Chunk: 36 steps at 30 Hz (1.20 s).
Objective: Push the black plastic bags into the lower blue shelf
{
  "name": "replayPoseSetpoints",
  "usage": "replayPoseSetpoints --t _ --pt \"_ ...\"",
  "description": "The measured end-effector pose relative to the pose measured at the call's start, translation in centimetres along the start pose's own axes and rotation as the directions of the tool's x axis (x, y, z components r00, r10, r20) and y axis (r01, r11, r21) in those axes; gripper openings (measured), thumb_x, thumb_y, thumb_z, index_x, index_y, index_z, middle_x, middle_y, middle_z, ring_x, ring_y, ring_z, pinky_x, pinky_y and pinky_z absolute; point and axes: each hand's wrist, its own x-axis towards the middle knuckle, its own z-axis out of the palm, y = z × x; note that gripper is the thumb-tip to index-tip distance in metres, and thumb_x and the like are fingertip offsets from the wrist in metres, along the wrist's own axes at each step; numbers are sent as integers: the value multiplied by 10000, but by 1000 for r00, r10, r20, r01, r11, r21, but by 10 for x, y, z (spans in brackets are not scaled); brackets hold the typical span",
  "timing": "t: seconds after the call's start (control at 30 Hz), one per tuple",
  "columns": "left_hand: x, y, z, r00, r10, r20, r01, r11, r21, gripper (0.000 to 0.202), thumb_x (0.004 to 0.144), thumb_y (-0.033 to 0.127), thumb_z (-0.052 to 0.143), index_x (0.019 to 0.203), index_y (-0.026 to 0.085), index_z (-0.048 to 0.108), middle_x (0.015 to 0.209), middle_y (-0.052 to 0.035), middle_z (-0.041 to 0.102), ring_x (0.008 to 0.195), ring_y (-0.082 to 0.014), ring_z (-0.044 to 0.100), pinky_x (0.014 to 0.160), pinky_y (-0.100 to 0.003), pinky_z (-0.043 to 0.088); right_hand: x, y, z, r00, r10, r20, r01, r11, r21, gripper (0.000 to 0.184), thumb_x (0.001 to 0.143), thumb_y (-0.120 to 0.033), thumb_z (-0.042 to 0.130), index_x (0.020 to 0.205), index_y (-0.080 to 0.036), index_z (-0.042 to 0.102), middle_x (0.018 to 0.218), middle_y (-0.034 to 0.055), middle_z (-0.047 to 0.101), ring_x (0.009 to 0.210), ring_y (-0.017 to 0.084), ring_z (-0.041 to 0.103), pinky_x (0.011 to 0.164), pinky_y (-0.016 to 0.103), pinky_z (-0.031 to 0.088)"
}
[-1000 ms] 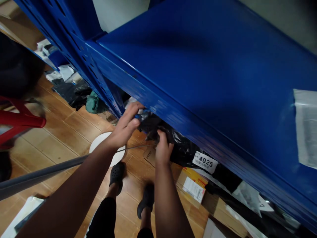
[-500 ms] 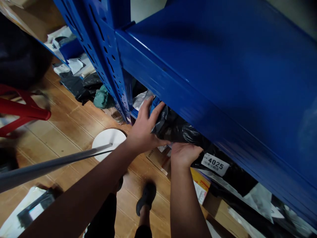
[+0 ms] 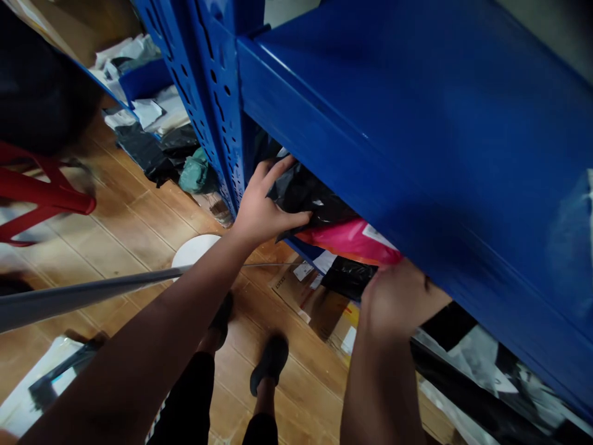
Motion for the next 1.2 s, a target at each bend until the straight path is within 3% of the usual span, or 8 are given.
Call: replayPoseSetpoints --t 0.2,0.3,0.4,0.5,0.57,0.7,0.87,1.2 --pt "-22 8 19 998 62 -19 -61 996 67 875 535 519 772 1284 196 454 1233 -133 533 1161 -318 499 1002 -450 399 -40 -11 -18 946 312 -85 -306 949 79 99 777 -304 527 773 -208 552 721 -2 584 725 196 599 778 411 509" --pt "-38 6 25 992 127 19 -127 991 51 933 559 617 737 1336 221 407 1264 -141 519 1182 -323 477 1018 -467 370 -54 -4 -17 982 182 -54 -180 983 40 186 817 -364 515 919 -213 480 889 46 588 841 201 610 823 412 511" --pt "-43 -9 24 995 99 -6 -97 961 -260 813 772 673 483 1433 275 227 1342 -135 466 1236 -295 462 1037 -474 364 -56 4 -16 998 56 26 -58 994 89 445 720 -306 630 1070 -200 377 1054 103 528 928 208 596 848 428 513" --pt "-36 -30 16 1000 6 10 -1 877 -480 762 859 585 385 1464 304 16 1385 -141 421 1182 -266 533 998 -470 421 -49 15 -15 996 -10 -89 9 1000 -15 602 602 -258 733 1070 -184 361 1116 146 475 1016 233 555 913 469 482" --pt "-30 -41 10 992 85 94 -44 926 -374 792 803 555 520 1452 263 175 1395 -164 406 1194 -286 520 1008 -467 416 -42 21 -15 993 -28 -111 14 993 -121 632 566 -266 764 1060 -180 378 1127 160 489 1039 261 551 936 506 462" --pt "-25 -50 9 957 227 179 -232 973 6 667 774 485 593 1350 181 448 1353 -185 470 1319 -332 372 1119 -531 237 -24 29 -13 988 -107 112 124 980 -159 418 623 -263 723 950 -182 476 913 96 601 850 262 621 838 492 508" --pt "-18 -55 22 982 138 131 -126 988 -91 621 861 460 467 1397 159 379 1428 -176 425 1340 -265 376 1107 -432 318 1 43 -6 874 -125 470 283 917 -281 84 752 -283 545 707 -214 530 691 56 595 773 262 615 817 497 494" --pt "-28 -35 12 985 98 -140 -103 994 -25 378 886 445 445 1128 218 626 1053 -85 648 996 -209 601 893 -360 494 -55 41 -27 912 -86 401 271 860 -432 269 802 -295 430 554 -237 517 494 56 498 575 259 541 636 471 498"
